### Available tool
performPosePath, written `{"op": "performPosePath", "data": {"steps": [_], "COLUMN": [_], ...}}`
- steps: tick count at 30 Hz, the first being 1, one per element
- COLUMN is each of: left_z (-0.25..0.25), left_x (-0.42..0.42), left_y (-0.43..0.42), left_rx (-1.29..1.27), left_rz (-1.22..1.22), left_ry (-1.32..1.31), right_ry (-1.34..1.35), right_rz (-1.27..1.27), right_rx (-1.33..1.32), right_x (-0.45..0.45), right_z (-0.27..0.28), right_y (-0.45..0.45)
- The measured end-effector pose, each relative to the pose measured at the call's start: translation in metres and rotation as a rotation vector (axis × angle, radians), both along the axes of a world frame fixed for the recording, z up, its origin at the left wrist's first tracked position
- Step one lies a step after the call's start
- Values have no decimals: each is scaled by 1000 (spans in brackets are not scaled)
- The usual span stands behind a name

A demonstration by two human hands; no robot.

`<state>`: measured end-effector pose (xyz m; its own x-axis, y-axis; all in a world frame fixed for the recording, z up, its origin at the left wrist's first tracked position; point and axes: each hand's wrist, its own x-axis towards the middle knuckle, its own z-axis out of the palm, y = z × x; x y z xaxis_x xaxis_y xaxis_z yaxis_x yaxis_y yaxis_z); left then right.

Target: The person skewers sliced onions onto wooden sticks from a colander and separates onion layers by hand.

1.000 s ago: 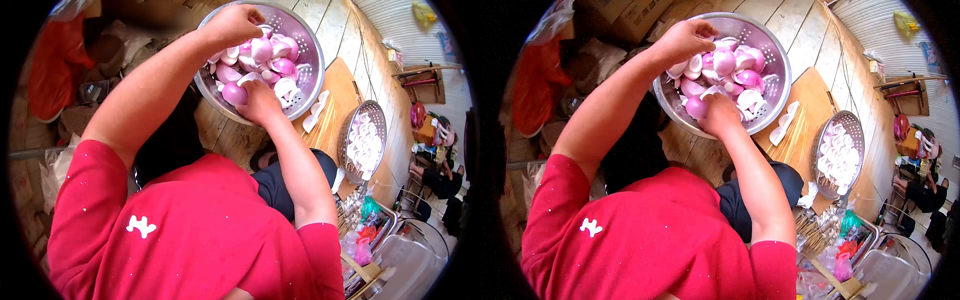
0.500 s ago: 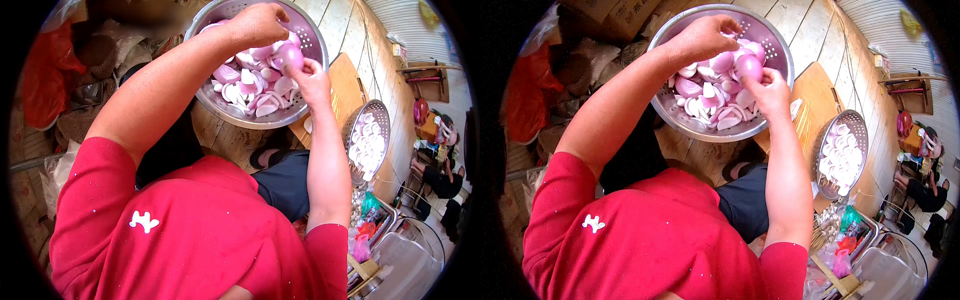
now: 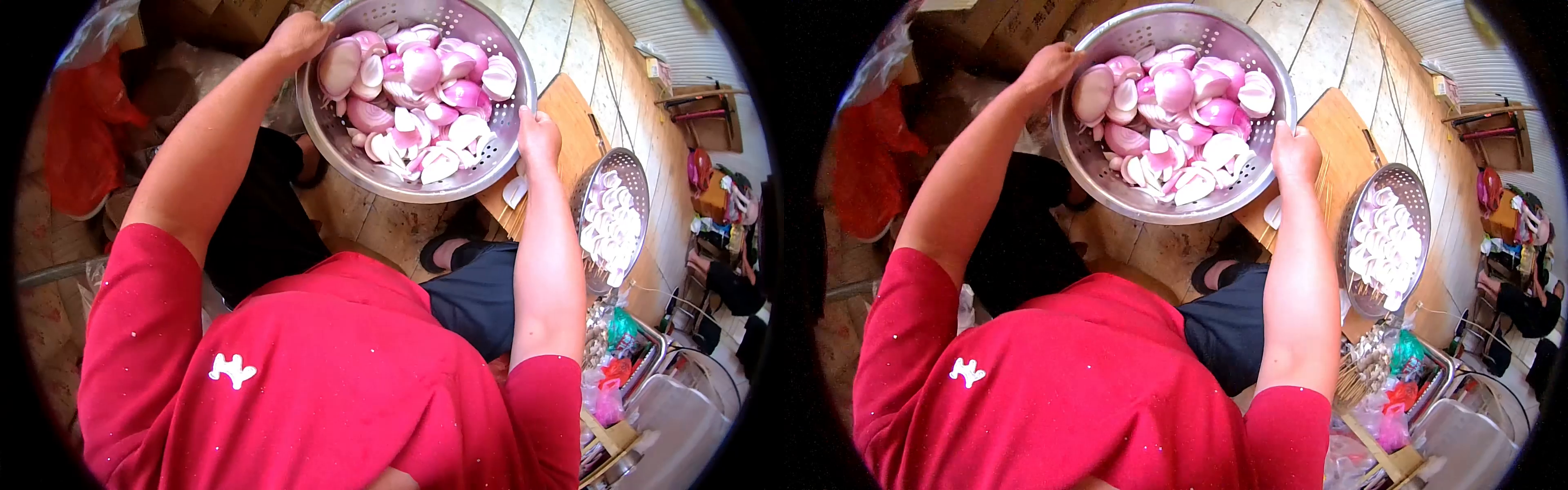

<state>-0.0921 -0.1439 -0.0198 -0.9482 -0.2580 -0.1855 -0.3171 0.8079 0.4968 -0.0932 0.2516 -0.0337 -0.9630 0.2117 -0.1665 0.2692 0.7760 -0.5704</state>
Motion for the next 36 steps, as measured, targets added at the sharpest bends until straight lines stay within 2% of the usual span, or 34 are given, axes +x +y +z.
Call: {"op": "performPosePath", "data": {"steps": [1,5,8,10,11,12,14,15,18,22,24,28,31,32,34,36], "left_z": [-3,-4,35,65,74,68,44,42,33,35,34,68,49,42,35,27], "left_x": [2,-2,4,13,17,16,12,12,6,7,8,18,7,5,9,8], "left_y": [1,8,16,18,19,21,22,24,25,34,33,36,38,38,43,44], "left_rx": [89,104,338,464,286,292,250,223,357,416,345,564,374,279,495,439], "left_rz": [63,177,247,190,139,131,253,230,240,271,201,125,218,232,325,317], "left_ry": [114,201,429,598,713,716,275,369,287,203,372,639,297,311,259,225], "right_ry": [54,150,293,553,638,644,410,556,284,260,389,527,415,455,319,267], "right_rz": [-50,-125,-215,-154,-175,-182,-138,-177,-207,-187,-256,-246,-204,-230,-223,-241], "right_rx": [-13,22,-20,-284,-267,-262,-113,8,-150,0,-39,-166,-75,-16,-116,-81], "right_x": [0,6,13,23,27,30,29,27,36,32,34,44,43,37,41,40], "right_z": [-7,1,19,53,65,63,45,32,56,35,26,61,64,48,51,41], "right_y": [-2,-5,-5,-6,-11,-7,0,0,-5,8,12,9,5,9,9,12]}}
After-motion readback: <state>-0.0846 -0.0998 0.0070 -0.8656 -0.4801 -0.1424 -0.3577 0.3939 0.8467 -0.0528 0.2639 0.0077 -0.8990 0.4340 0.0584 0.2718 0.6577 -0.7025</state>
